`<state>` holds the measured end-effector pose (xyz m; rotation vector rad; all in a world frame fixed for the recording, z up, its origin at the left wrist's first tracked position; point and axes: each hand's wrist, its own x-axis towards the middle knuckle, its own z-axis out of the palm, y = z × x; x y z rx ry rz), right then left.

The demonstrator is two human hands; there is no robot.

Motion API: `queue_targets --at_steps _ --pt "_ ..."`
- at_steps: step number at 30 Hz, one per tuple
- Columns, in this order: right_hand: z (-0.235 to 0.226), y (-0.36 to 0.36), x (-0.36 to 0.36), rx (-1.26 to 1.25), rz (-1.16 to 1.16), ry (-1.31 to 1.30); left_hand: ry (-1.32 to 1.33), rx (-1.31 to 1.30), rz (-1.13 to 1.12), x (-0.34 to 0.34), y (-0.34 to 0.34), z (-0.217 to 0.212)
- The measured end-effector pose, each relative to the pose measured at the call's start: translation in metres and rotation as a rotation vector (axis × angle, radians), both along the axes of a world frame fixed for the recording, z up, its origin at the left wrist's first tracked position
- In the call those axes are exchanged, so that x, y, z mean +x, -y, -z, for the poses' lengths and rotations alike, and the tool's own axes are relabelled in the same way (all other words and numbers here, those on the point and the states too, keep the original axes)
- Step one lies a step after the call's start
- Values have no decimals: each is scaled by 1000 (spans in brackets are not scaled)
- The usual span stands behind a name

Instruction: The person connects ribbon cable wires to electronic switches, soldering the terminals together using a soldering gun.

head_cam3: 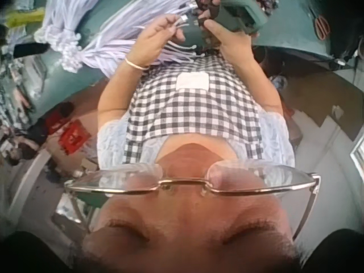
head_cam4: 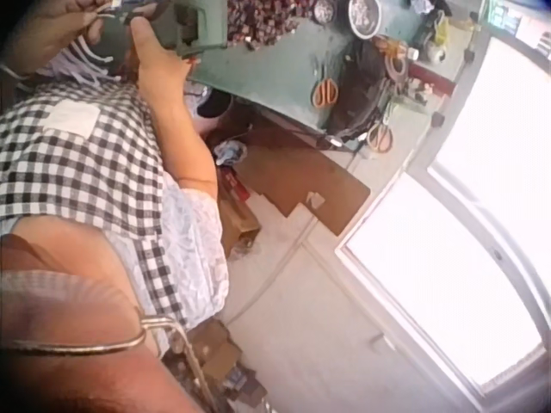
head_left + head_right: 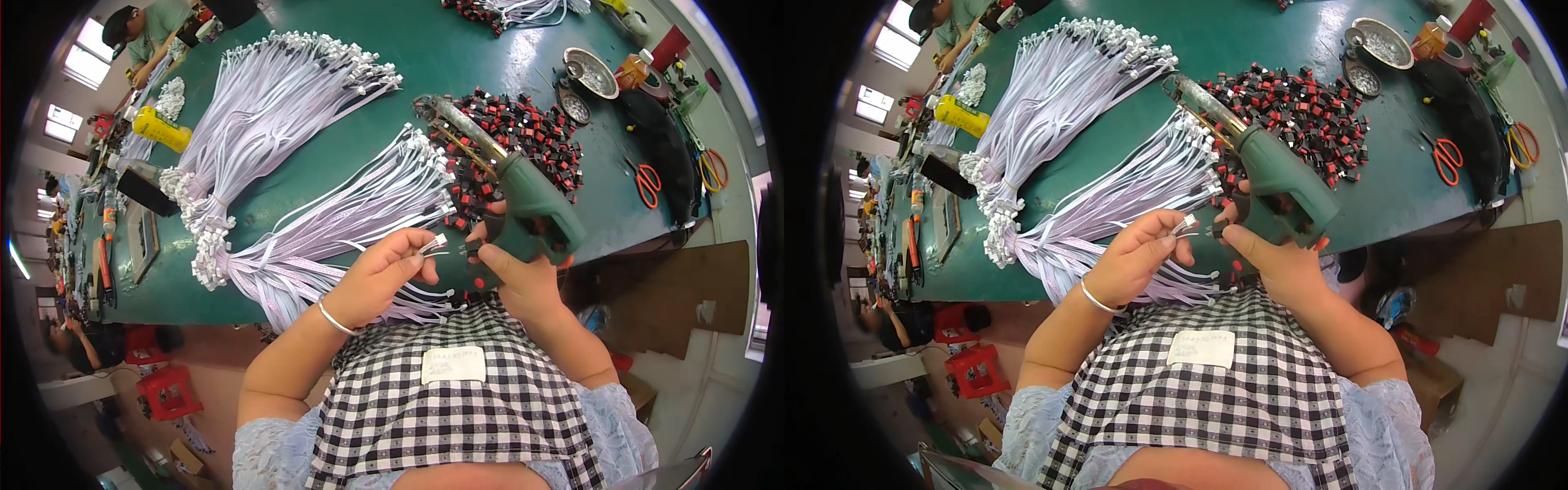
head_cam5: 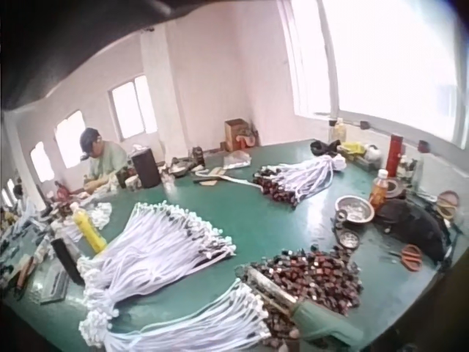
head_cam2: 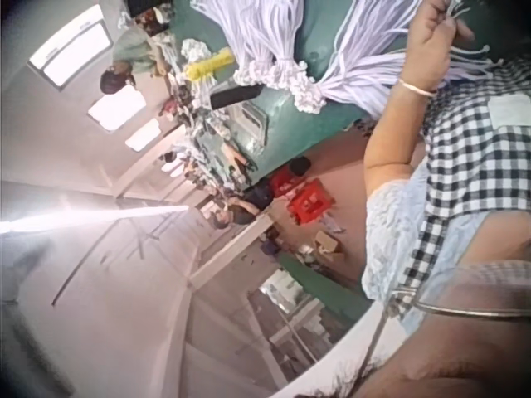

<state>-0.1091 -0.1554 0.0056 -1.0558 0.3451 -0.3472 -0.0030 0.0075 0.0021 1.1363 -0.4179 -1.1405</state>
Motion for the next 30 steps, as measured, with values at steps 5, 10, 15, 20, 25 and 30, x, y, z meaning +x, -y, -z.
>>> queue_targets --at_steps 5,10,15,20,25,30 --pt "9 4 3 6 -30 64 -48 41 65 9 4 -3" --pt "10 3 1 5 -20 25 -99 31 67 13 6 1" --pt "6 11 -3 -35 59 29 6 99 38 11 7 -5" --pt "4 37 -12 -48 246 36 413 178 27 20 7 -13" --pt "12 50 -20 -41 274 55 868 175 69 25 24 -12" --pt "19 54 -22 -28 289 83 1453 180 183 21 37 1"
